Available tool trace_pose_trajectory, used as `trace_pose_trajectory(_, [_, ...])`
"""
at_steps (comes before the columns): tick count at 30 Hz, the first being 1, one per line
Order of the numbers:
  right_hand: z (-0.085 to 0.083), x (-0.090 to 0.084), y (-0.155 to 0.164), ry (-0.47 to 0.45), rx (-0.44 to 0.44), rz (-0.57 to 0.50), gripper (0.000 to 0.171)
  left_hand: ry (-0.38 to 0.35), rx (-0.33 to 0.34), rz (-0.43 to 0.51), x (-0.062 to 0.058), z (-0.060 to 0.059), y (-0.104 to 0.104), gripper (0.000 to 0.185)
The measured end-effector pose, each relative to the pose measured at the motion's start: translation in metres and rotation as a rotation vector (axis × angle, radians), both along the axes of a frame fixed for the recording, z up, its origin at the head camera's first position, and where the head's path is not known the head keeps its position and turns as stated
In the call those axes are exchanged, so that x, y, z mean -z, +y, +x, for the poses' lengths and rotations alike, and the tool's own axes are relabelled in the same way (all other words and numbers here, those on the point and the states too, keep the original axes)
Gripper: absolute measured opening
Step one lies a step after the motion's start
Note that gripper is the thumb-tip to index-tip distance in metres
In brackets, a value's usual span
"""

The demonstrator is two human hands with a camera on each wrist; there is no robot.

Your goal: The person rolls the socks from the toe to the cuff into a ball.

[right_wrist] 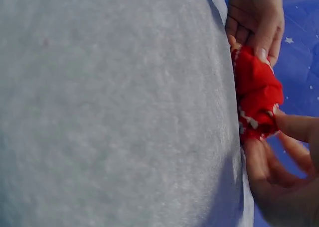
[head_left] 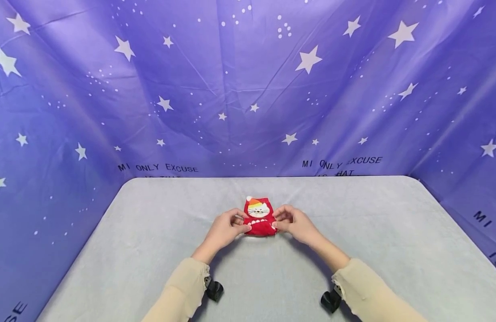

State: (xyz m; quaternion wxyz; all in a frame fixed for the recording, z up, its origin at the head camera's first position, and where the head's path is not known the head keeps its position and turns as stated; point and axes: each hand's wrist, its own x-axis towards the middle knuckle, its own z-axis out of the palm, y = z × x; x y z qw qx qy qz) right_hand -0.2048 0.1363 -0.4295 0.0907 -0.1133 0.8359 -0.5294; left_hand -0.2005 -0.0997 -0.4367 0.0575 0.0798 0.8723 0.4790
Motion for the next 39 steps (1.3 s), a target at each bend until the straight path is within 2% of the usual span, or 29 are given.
trace_pose_trajectory(4, [0.0, -0.002, -0.003, 0.16, 0.017, 0.079, 0.02, -0.071, -0.044, -0.008, -0.001, -0.005, 0.002, 0.023])
trace_pose_trajectory(6, [0.0, -0.003, -0.004, 0.198, 0.0, 0.104, 0.023, -0.093, -0.063, -0.014, -0.002, -0.008, 0.003, 0.024])
trace_pose_trajectory(9, [-0.002, -0.002, -0.005, 0.216, -0.016, 0.138, 0.029, -0.088, -0.074, -0.033, -0.004, -0.01, 0.005, 0.024])
trace_pose_trajectory(12, [-0.004, -0.002, -0.005, 0.213, -0.009, 0.157, 0.031, -0.011, -0.059, -0.054, -0.006, -0.011, 0.007, 0.022])
trace_pose_trajectory(17, [-0.007, 0.0, -0.008, 0.198, 0.005, 0.182, 0.028, 0.18, 0.016, -0.059, -0.005, -0.009, 0.006, 0.021])
trace_pose_trajectory(21, [-0.011, 0.002, -0.008, 0.209, 0.009, 0.188, 0.025, 0.222, 0.089, -0.116, -0.005, -0.009, 0.001, 0.032])
trace_pose_trajectory(24, [-0.015, 0.002, -0.008, 0.222, -0.004, 0.19, 0.027, 0.224, 0.105, -0.185, -0.006, -0.011, 0.001, 0.033])
trace_pose_trajectory(30, [-0.022, 0.0, -0.011, 0.265, -0.024, 0.268, 0.036, 0.181, 0.017, -0.27, -0.01, -0.018, 0.003, 0.026])
trace_pose_trajectory(39, [-0.029, -0.001, -0.017, 0.343, -0.027, 0.302, 0.06, 0.105, -0.078, -0.272, -0.011, -0.027, 0.008, 0.02])
